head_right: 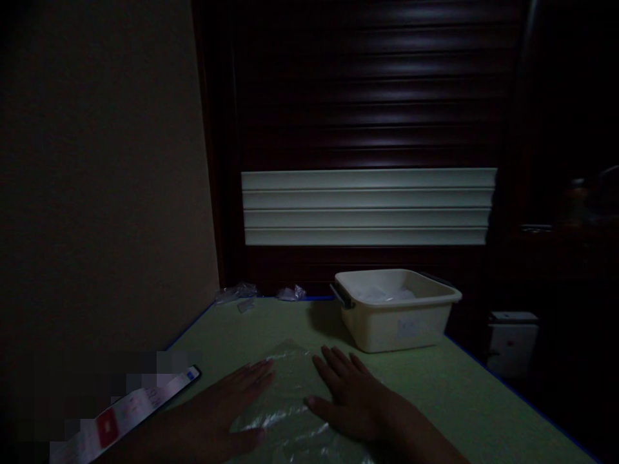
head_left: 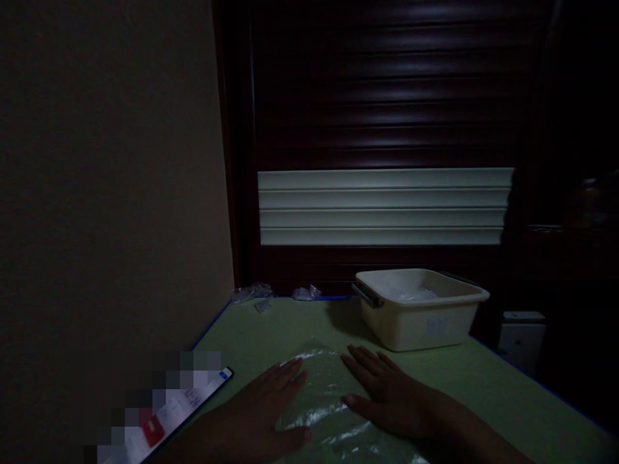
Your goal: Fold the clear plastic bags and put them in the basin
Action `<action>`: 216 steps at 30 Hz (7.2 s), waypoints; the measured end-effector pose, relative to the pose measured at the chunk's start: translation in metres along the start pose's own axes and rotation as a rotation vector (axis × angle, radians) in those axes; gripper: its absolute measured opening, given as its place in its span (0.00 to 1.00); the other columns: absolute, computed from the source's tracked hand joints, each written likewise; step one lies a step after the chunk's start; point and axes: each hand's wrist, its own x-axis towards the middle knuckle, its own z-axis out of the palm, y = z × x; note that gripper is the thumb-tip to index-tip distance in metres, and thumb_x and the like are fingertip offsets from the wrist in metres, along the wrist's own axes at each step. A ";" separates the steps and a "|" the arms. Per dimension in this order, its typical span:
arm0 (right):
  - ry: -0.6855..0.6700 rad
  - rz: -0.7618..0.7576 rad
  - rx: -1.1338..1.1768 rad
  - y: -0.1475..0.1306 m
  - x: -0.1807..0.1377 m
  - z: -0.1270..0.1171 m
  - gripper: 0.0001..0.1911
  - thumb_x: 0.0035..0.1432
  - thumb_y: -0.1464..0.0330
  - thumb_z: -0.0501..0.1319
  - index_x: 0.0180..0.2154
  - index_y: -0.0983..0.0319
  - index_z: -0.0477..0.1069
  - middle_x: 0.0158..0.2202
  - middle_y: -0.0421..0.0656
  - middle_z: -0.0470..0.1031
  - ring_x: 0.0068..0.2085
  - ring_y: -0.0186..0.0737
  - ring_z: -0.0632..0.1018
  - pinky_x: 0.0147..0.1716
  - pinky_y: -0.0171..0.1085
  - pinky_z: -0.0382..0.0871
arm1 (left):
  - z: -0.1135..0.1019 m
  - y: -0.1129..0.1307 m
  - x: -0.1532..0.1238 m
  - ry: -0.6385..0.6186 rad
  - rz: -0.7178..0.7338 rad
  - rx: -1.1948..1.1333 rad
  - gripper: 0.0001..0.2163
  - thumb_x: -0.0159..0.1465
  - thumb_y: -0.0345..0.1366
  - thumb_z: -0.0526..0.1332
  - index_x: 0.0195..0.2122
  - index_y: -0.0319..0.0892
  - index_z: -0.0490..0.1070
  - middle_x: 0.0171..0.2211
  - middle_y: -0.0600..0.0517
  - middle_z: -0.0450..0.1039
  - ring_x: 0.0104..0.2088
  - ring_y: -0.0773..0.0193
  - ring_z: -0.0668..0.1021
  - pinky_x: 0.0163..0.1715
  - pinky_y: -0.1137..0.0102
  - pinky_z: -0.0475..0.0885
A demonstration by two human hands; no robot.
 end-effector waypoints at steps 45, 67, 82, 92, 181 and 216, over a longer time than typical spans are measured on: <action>0.064 0.031 -0.033 0.027 0.002 -0.002 0.34 0.64 0.53 0.45 0.63 0.68 0.52 0.65 0.56 0.48 0.65 0.54 0.50 0.62 0.53 0.45 | 0.003 0.003 0.002 0.015 -0.048 0.166 0.31 0.65 0.48 0.55 0.65 0.37 0.50 0.66 0.41 0.42 0.64 0.47 0.51 0.60 0.51 0.52; 0.094 -0.530 0.270 -0.048 -0.010 0.003 0.12 0.47 0.70 0.66 0.37 0.64 0.77 0.37 0.46 0.76 0.39 0.39 0.75 0.37 0.33 0.66 | 0.012 0.003 0.011 0.264 0.268 0.113 0.10 0.58 0.24 0.57 0.38 0.41 0.75 0.42 0.48 0.75 0.44 0.61 0.75 0.46 0.70 0.69; 0.136 -0.279 0.775 -0.057 -0.009 0.011 0.09 0.56 0.63 0.58 0.29 0.62 0.66 0.27 0.38 0.68 0.29 0.32 0.68 0.29 0.31 0.61 | 0.010 0.004 0.001 0.192 0.242 -0.066 0.21 0.46 0.24 0.56 0.41 0.44 0.72 0.50 0.49 0.70 0.51 0.56 0.71 0.52 0.63 0.66; 0.192 -0.218 1.167 -0.047 0.011 0.028 0.23 0.52 0.48 0.59 0.34 0.61 0.61 0.24 0.36 0.63 0.24 0.30 0.63 0.22 0.31 0.55 | 0.020 -0.001 0.018 0.274 0.245 -0.183 0.07 0.64 0.30 0.54 0.30 0.41 0.70 0.36 0.51 0.72 0.40 0.64 0.74 0.41 0.72 0.67; -0.015 -0.089 1.237 -0.021 0.003 0.012 0.22 0.48 0.53 0.66 0.37 0.61 0.65 0.23 0.36 0.69 0.21 0.30 0.70 0.21 0.30 0.57 | 0.023 0.022 0.012 0.209 0.316 -0.172 0.04 0.59 0.28 0.64 0.33 0.41 0.77 0.38 0.49 0.74 0.41 0.61 0.75 0.41 0.70 0.68; 0.156 -0.100 0.570 -0.023 -0.003 0.009 0.15 0.48 0.73 0.61 0.41 0.63 0.69 0.28 0.38 0.70 0.28 0.33 0.68 0.26 0.31 0.58 | 0.020 0.024 0.006 0.287 0.205 0.042 0.13 0.49 0.24 0.68 0.32 0.42 0.68 0.54 0.47 0.65 0.52 0.53 0.67 0.50 0.63 0.65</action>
